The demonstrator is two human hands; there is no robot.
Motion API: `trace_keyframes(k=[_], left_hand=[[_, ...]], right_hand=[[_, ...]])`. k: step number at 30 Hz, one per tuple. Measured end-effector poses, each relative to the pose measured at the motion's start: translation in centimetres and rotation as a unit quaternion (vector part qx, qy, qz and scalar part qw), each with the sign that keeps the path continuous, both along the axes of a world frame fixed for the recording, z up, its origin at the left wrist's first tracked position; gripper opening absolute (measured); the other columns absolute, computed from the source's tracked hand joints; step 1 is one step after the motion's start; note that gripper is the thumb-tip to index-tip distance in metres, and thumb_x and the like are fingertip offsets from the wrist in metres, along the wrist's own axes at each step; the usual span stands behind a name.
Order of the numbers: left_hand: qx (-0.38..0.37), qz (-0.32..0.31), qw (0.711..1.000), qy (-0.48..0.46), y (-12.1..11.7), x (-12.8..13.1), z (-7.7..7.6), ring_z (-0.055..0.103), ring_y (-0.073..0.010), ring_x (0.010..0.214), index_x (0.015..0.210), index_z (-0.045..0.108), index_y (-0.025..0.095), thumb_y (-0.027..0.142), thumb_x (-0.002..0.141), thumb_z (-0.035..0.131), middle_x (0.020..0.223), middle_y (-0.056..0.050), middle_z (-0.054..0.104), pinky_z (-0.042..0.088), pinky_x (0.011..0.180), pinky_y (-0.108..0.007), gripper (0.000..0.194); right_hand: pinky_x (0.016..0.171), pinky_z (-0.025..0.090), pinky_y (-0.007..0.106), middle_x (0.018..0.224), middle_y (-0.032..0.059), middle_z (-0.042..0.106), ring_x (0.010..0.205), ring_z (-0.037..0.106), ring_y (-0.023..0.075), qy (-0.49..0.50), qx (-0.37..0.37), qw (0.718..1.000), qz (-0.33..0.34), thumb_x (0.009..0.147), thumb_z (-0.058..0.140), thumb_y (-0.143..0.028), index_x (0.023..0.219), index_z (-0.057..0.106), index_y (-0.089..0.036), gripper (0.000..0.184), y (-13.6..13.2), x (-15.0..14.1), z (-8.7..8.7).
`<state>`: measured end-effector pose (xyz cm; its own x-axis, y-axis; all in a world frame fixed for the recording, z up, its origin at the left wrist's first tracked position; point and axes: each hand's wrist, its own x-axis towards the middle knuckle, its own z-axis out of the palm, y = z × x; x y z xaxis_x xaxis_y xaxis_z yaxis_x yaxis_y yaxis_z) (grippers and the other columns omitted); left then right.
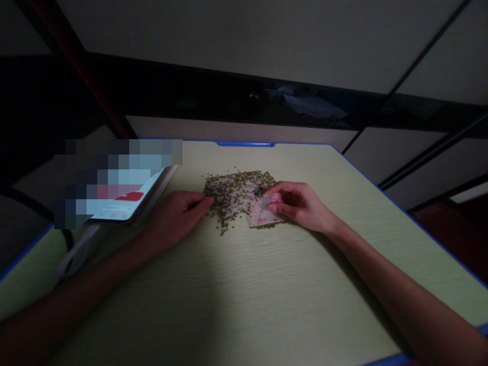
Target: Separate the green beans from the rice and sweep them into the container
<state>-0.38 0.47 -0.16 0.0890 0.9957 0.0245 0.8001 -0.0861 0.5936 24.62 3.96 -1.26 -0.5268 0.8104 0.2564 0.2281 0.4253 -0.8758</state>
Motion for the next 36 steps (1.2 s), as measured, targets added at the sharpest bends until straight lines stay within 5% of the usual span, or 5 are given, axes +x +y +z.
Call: trace_keyframes(k=[17, 36], left_hand=[[0.027, -0.006, 1.0, 0.007, 0.41, -0.2, -0.54, 0.036, -0.0101, 0.046, 0.048, 0.037, 0.018, 0.046, 0.077, 0.04, 0.044, 0.005, 0.033, 0.021, 0.047, -0.024, 0.041], [0.022, -0.012, 1.0, 0.004, 0.25, -0.04, -0.32, 0.034, -0.0093, 0.048, 0.049, 0.037, 0.018, 0.045, 0.079, 0.039, 0.045, 0.006, 0.033, 0.02, 0.049, -0.024, 0.041]], right_hand=[[0.05, 0.037, 0.023, 0.07, 0.0037, 0.058, 0.055, 0.046, 0.0091, -0.046, -0.008, 0.994, -0.103, 0.067, 0.061, -0.021, 0.084, 0.063, -0.01, 0.021, 0.15, 0.24, 0.57], [0.053, 0.042, 0.024, 0.072, 0.0042, 0.061, 0.057, 0.05, 0.01, -0.026, -0.018, 0.992, -0.121, 0.066, 0.061, -0.018, 0.084, 0.061, -0.011, 0.019, 0.16, -0.1, 0.43]])
